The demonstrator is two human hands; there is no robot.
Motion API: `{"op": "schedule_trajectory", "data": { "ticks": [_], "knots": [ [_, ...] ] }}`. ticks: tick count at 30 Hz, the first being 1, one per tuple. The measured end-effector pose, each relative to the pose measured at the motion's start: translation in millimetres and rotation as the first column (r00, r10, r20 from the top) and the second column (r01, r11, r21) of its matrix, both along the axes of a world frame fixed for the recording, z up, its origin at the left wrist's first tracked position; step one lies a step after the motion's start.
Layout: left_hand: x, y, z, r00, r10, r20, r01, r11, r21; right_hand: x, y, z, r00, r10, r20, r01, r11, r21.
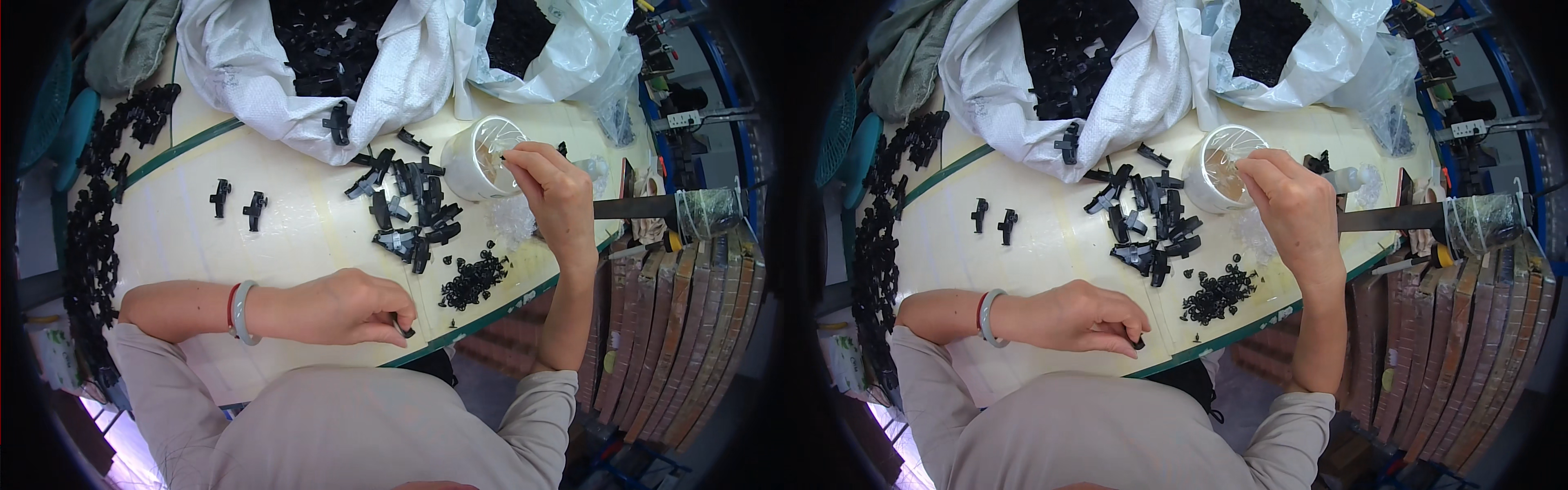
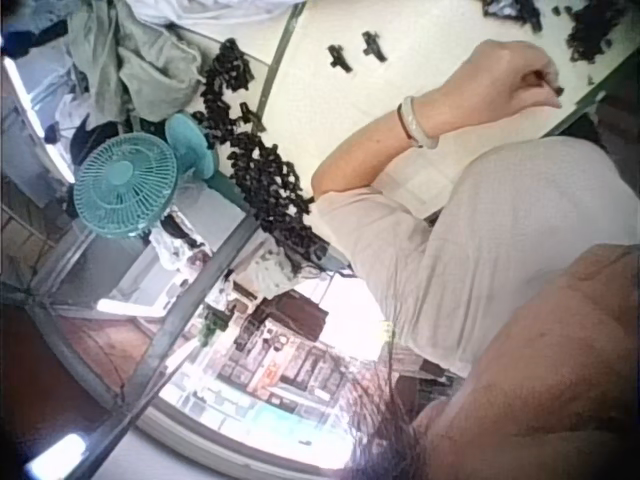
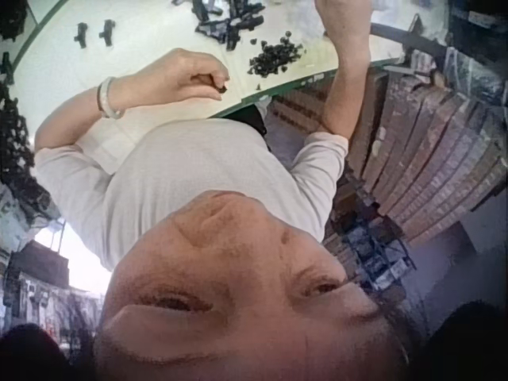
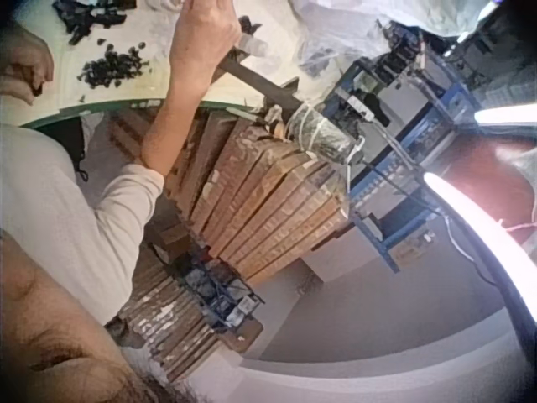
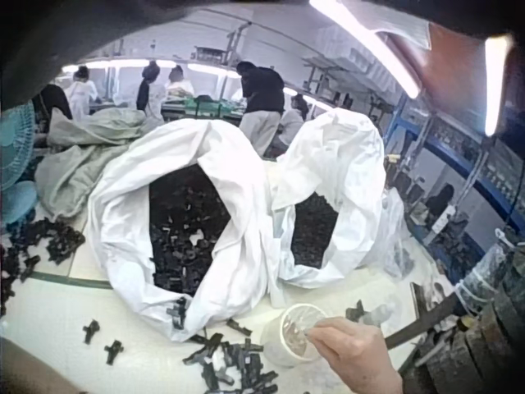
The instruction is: Assembling small black plastic components at a workbench in a manufacturing environment.
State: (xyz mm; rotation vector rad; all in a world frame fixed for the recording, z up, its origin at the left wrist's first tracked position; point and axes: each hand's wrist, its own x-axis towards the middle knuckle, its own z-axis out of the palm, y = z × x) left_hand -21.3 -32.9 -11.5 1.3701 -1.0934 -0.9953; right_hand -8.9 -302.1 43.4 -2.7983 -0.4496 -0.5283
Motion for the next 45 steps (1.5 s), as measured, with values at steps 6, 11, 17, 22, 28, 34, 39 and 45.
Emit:
{"op": "schedule_trajectory", "data": {
  "ticks": [6, 11, 17, 22, 28, 34, 39, 45],
  "knots": [
    [3.3, 0.9, 1.5, 0.968, 0.177, -0.178, -0.191, 0.979, -0.066, -4.0, -3.6, 2.3, 1.000, 0.003, -0.025, 0.000, 0.992, 0.126],
    [3.7, 0.2, -2.6, 0.946, 0.293, -0.139, -0.309, 0.945, -0.110, -34.6, 5.8, 7.9, 0.975, 0.031, -0.222, 0.129, 0.732, 0.670],
    [6.7, -2.1, 6.3, 0.718, 0.391, -0.576, -0.402, 0.908, 0.116, -73.3, 42.7, -12.7, 0.966, 0.131, -0.223, 0.171, 0.324, 0.930],
    [9.4, -4.1, 5.5, 0.503, 0.464, -0.729, -0.296, 0.885, 0.358, -93.4, 69.3, -39.4, 0.996, 0.009, -0.086, 0.068, 0.536, 0.842],
    [10.8, -0.1, 5.3, 0.432, 0.382, -0.817, -0.309, 0.914, 0.264, -95.1, 86.6, -43.6, 0.998, -0.025, 0.053, -0.017, 0.740, 0.673],
    [11.0, -0.9, 10.1, 0.498, 0.361, -0.789, -0.270, 0.929, 0.255, -92.4, 93.4, -48.9, 0.997, -0.058, 0.049, 0.005, 0.697, 0.717],
    [10.7, 0.3, 9.3, 0.499, 0.351, -0.792, -0.263, 0.932, 0.247, -91.3, 94.0, -46.2, 0.999, -0.031, 0.045, -0.008, 0.726, 0.688],
    [8.5, -0.2, 7.6, 0.498, 0.365, -0.787, -0.281, 0.926, 0.251, -89.7, 93.3, -46.7, 0.998, -0.006, 0.062, -0.037, 0.737, 0.675]
  ]
}}
